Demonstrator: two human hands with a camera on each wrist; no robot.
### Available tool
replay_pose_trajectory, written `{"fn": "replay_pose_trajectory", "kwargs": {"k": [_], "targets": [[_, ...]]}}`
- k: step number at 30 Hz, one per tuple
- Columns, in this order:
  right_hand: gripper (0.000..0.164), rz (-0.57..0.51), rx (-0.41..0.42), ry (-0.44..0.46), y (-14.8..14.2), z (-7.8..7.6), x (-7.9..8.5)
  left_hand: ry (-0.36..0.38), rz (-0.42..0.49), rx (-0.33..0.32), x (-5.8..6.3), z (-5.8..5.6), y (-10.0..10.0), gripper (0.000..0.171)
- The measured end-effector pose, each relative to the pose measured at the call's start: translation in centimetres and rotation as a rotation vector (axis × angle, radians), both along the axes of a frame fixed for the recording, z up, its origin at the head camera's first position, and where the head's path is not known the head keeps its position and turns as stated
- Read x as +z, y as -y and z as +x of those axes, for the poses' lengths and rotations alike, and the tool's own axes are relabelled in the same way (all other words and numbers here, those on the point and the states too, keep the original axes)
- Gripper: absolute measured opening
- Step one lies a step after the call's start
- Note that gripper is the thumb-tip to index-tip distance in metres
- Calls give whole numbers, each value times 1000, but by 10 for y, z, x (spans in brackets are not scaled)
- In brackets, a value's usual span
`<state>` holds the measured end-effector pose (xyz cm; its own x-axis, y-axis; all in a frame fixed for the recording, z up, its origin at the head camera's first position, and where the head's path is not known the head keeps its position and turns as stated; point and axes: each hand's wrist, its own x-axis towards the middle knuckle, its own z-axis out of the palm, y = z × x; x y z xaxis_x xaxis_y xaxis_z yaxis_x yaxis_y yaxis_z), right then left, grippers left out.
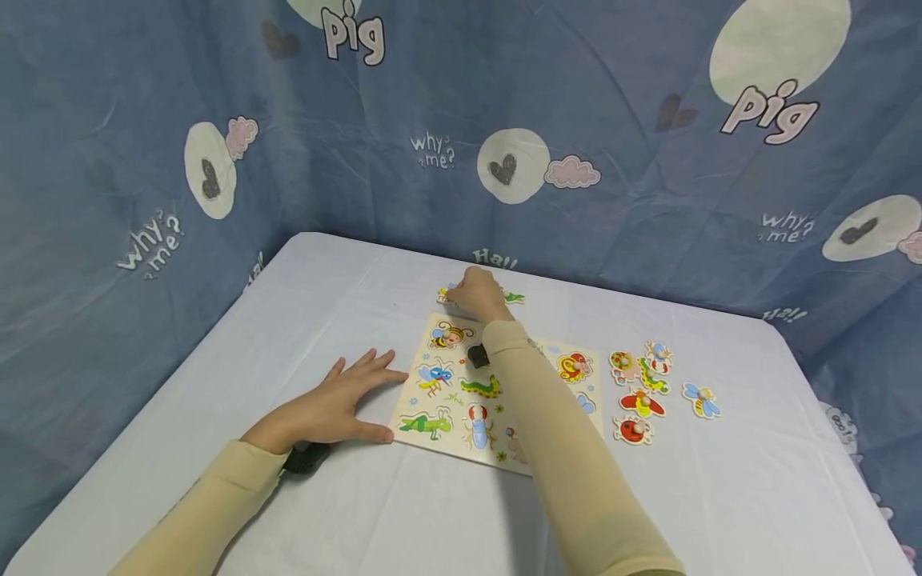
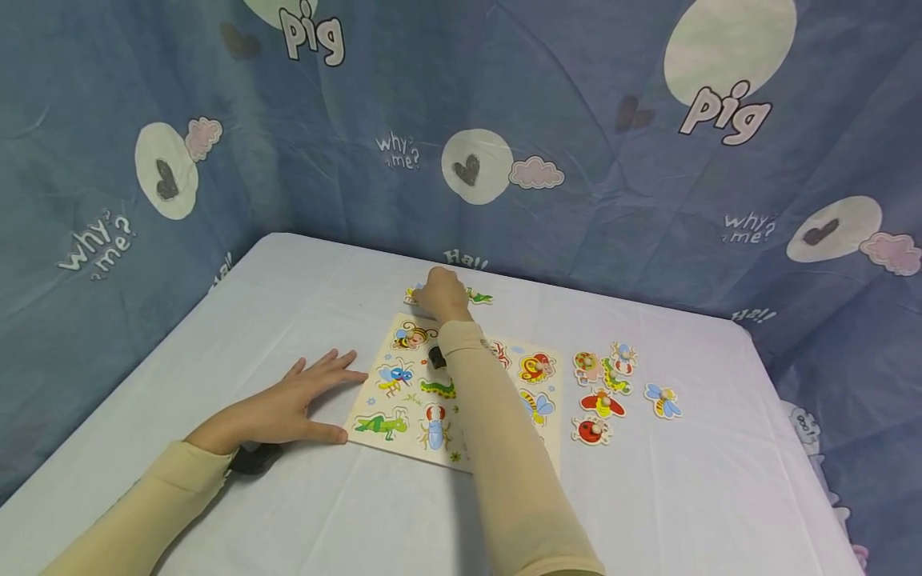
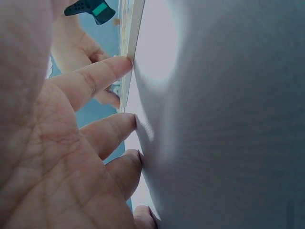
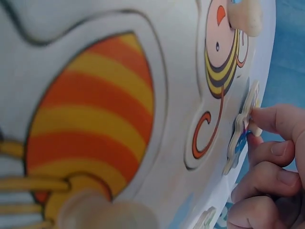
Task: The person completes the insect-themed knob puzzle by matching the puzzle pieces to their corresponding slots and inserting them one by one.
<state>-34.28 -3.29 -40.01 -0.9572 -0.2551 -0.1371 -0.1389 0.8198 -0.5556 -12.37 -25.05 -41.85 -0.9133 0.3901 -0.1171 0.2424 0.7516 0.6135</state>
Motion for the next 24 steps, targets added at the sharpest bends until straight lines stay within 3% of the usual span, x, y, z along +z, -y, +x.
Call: {"fn": "replay_pose_trajectory", "kwargs": {"k": [5,11,14,24], "targets": [[41,-34,9,-20,-1,2,0,-5,-9,1,-2,-1,1,87],[20,-38,37,-30,-5,5,1,-7,-8,-2,-2,-2,1,87],[17,-25,54,-10,-7,4,-1,-8,-8,-6,-2,-2,0,87],[16,-125,59,68,-10,2,-7,-2,-12,3,-2,-1,-1,88]]}}
